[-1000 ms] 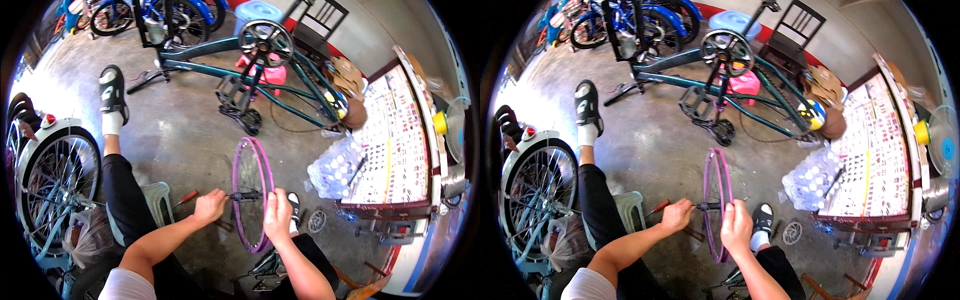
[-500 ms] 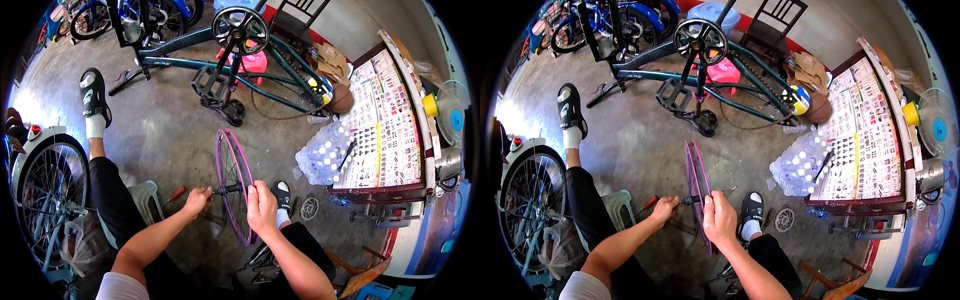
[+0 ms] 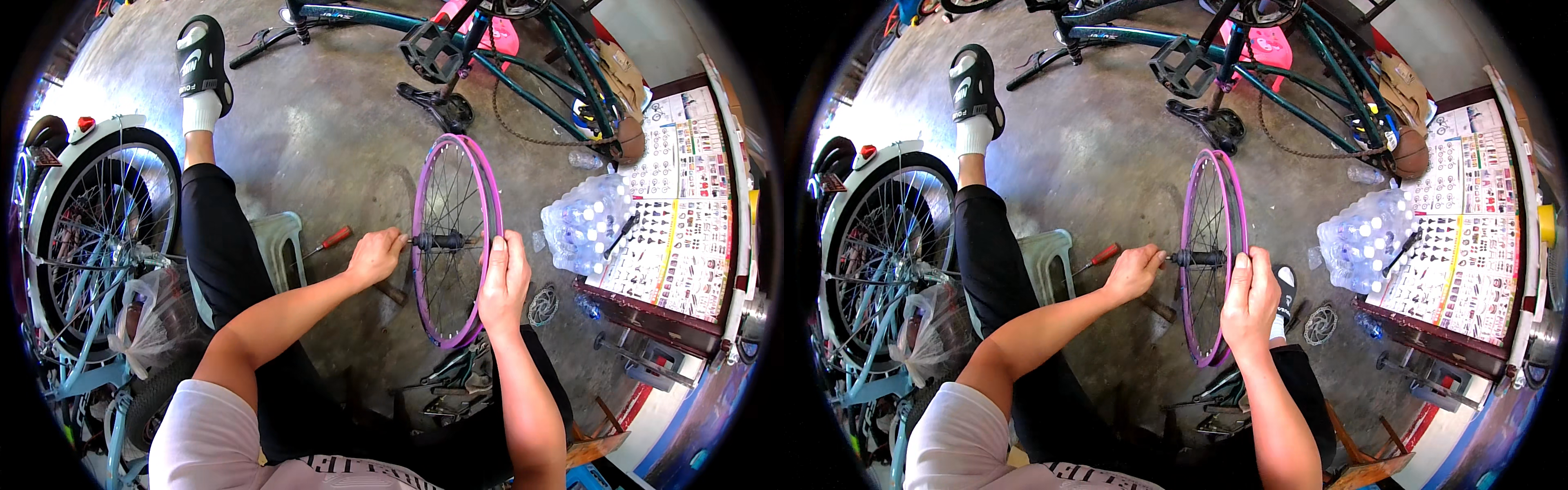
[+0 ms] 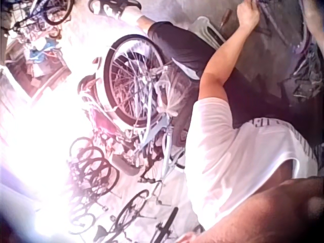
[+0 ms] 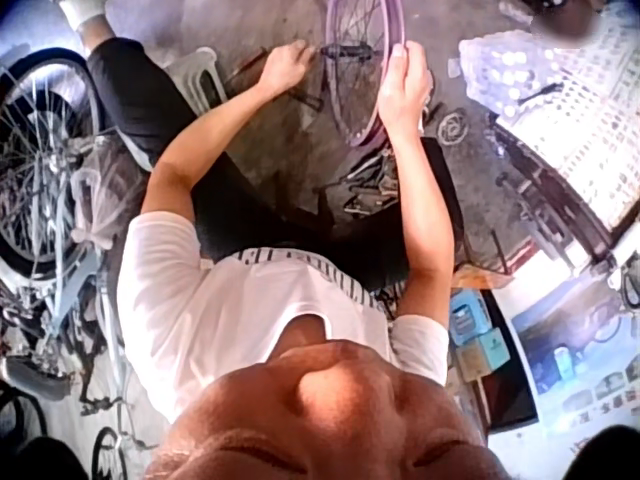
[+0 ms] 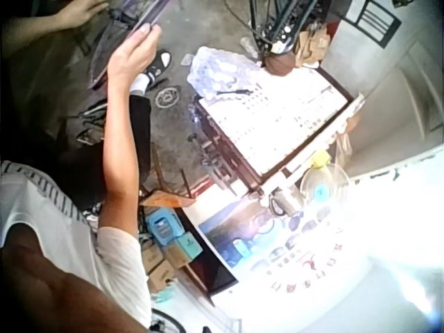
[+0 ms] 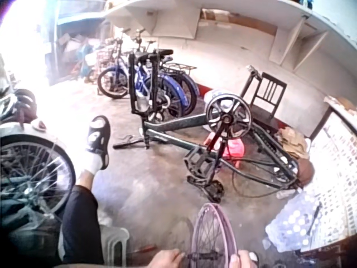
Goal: The person removes a strip of material from a bicycle wheel rim and then reaches into a tool box to select various tools.
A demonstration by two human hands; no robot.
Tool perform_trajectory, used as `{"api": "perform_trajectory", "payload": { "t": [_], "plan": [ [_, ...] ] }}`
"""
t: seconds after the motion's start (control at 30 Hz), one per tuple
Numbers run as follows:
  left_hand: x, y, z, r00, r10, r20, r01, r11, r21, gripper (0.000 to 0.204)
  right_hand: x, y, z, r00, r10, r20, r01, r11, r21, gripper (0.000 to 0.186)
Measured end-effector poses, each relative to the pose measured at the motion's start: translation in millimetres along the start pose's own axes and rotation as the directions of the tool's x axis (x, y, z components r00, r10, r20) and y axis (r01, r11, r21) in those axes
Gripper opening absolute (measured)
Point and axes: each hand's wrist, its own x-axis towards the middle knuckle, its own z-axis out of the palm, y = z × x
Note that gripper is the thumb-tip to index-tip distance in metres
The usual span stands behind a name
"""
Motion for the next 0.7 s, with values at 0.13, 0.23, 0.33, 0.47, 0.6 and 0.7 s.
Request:
{"api": "perform_trajectory", "payload": {
  "t": [0.13,0.23,0.33,0.47,0.6,0.7],
  "plan": [
    [5.2,2.3,-4.0,0.940,-0.261,0.219,0.320,0.898,-0.303,0.043,-1.4,-3.0,0.2,1.000,-0.018,0.015,0.019,1.000,-0.023,0.027],
    [3.9,17.2,-16.1,0.845,-0.355,0.400,0.515,0.741,-0.430,0.046,-0.3,-2.8,-1.3,1.000,-0.014,0.022,0.015,1.000,-0.019,0.026],
    [2.6,10.7,-11.7,0.870,-0.309,0.385,0.477,0.726,-0.496,0.050,0.6,-2.7,-0.3,0.999,-0.028,0.019,0.028,0.999,-0.021,0.026],
    [-2.0,5.3,-12.9,0.903,-0.303,0.304,0.423,0.749,-0.510,0.055,10.6,-2.9,-1.0,0.997,-0.071,0.003,0.071,0.996,-0.048,0.024],
    [-21.6,-0.5,-25.0,0.940,-0.298,0.167,0.340,0.777,-0.529,0.057,31.1,4.0,-12.0,0.992,-0.098,0.083,0.107,0.989,-0.107,0.026],
    [-51.9,7.4,-34.7,0.943,-0.319,0.096,0.321,0.793,-0.518,0.053,42.3,8.1,-26.1,0.988,-0.110,0.107,0.126,0.979,-0.159,0.027]
  ]
}}
